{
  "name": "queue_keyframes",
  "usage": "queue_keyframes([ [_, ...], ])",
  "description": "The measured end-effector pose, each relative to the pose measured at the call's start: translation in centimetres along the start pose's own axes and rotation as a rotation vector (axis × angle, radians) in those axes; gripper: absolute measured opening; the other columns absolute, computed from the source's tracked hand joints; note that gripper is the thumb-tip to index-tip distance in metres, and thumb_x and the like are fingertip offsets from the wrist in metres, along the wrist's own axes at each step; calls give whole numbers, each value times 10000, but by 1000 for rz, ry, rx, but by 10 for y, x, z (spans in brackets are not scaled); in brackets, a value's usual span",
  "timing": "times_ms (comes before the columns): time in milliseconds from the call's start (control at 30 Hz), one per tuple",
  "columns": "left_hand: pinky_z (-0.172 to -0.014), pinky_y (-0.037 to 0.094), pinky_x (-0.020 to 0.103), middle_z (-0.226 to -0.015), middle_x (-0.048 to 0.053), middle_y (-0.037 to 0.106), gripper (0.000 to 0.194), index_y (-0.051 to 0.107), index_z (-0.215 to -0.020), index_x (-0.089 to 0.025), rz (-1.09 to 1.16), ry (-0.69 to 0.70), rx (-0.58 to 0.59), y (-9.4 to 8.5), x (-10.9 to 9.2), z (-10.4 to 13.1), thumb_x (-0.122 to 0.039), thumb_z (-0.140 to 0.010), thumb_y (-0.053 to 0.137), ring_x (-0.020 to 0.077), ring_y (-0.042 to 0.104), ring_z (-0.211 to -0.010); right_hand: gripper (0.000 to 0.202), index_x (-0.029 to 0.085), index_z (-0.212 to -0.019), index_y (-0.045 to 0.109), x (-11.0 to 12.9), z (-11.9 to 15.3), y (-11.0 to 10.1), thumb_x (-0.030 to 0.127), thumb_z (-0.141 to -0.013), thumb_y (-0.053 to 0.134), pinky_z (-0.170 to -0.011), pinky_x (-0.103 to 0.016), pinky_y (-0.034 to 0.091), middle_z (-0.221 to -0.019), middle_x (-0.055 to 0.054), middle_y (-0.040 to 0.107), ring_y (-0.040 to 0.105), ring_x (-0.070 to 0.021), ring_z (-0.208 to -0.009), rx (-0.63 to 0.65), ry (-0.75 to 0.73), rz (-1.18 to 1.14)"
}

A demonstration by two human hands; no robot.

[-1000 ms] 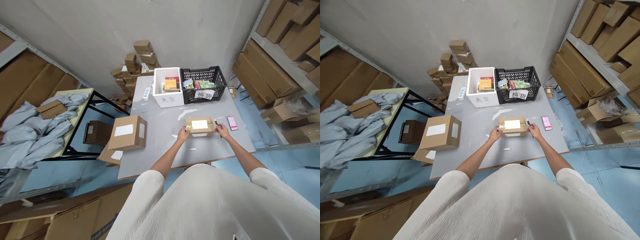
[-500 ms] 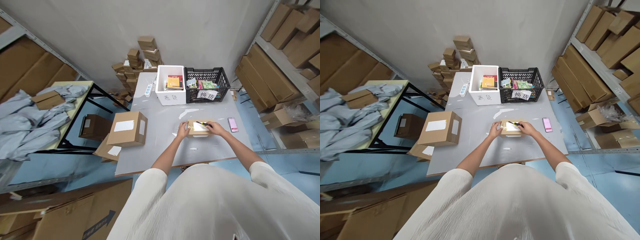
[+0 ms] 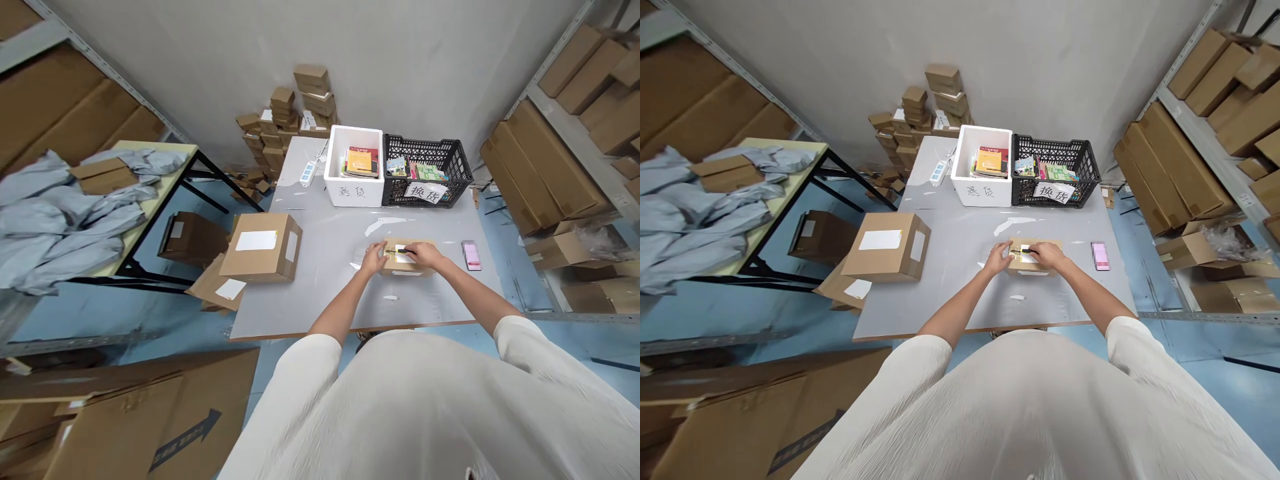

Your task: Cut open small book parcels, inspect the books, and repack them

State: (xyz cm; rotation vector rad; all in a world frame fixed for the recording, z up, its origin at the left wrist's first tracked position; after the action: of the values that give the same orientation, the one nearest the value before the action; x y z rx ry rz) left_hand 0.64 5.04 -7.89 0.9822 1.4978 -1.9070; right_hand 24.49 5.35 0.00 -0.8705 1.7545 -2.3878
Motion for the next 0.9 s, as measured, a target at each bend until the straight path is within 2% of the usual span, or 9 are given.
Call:
queue_keyframes([
  [133, -1294, 406, 474, -1517, 147, 609, 686, 587, -1601, -231, 11, 5, 6, 1, 1, 0, -302, -930, 711, 341, 524, -1486, 337, 300, -1261, 827, 5, -1, -4, 433, -1060, 591, -894, -375, 541, -1156, -91, 823, 735, -323, -1074, 22, -24, 43],
  [333, -1277, 433, 518, -1520, 135, 622, 695, 575, -1611, -254, 0, 15, 10, 5, 9, -5, -325, -931, 701, 355, 536, -1472, 387, 265, -1368, 769, 21, 0, -15, 351, -1101, 503, -895, -354, 525, -1237, -113, 805, 726, -306, -1134, 104, -4, 218],
  [567, -1274, 441, 501, -1505, 135, 626, 684, 600, -1590, -245, -40, 55, 5, 8, 15, -12, -318, -920, 714, 345, 549, -1461, 398, 245, -1421, 713, 43, 4, -24, 337, -1136, 451, -880, -319, 497, -1307, -122, 770, 711, -288, -1187, 209, 67, 328],
  [733, -1253, 455, 506, -1570, 139, 591, 699, 561, -1629, -252, -114, 40, 41, 4, 11, -8, -329, -944, 674, 347, 541, -1474, 415, 239, -1436, 708, 49, 6, -31, 341, -1131, 446, -893, -334, 503, -1301, -131, 769, 703, -296, -1200, 233, 62, 351],
  [800, -1255, 439, 543, -1657, 142, 526, 690, 557, -1631, -265, -177, 42, 34, 1, 4, -5, -337, -954, 667, 376, 489, -1527, 406, 243, -1425, 715, 47, 7, -35, 323, -1129, 448, -897, -332, 501, -1306, -130, 770, 706, -290, -1196, 237, 63, 368],
  [900, -1302, 345, 591, -1786, 108, 382, 636, 577, -1602, -285, -300, 115, 57, -4, -10, 0, -290, -969, 639, 388, 313, -1655, 381, 247, -1377, 741, 41, 12, -40, 315, -1135, 454, -892, -325, 498, -1313, -129, 771, 716, -280, -1178, 254, 86, 384],
])
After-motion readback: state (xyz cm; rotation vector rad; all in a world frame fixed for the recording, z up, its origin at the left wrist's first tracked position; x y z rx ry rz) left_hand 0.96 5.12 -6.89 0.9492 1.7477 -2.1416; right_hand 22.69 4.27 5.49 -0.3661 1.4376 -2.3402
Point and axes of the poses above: each hand's wrist, its own z-axis away from the middle knuckle, its own y-axis out of the palm, x = y × z, the point moved 3 cm from there along -z, towards the middle knuckle
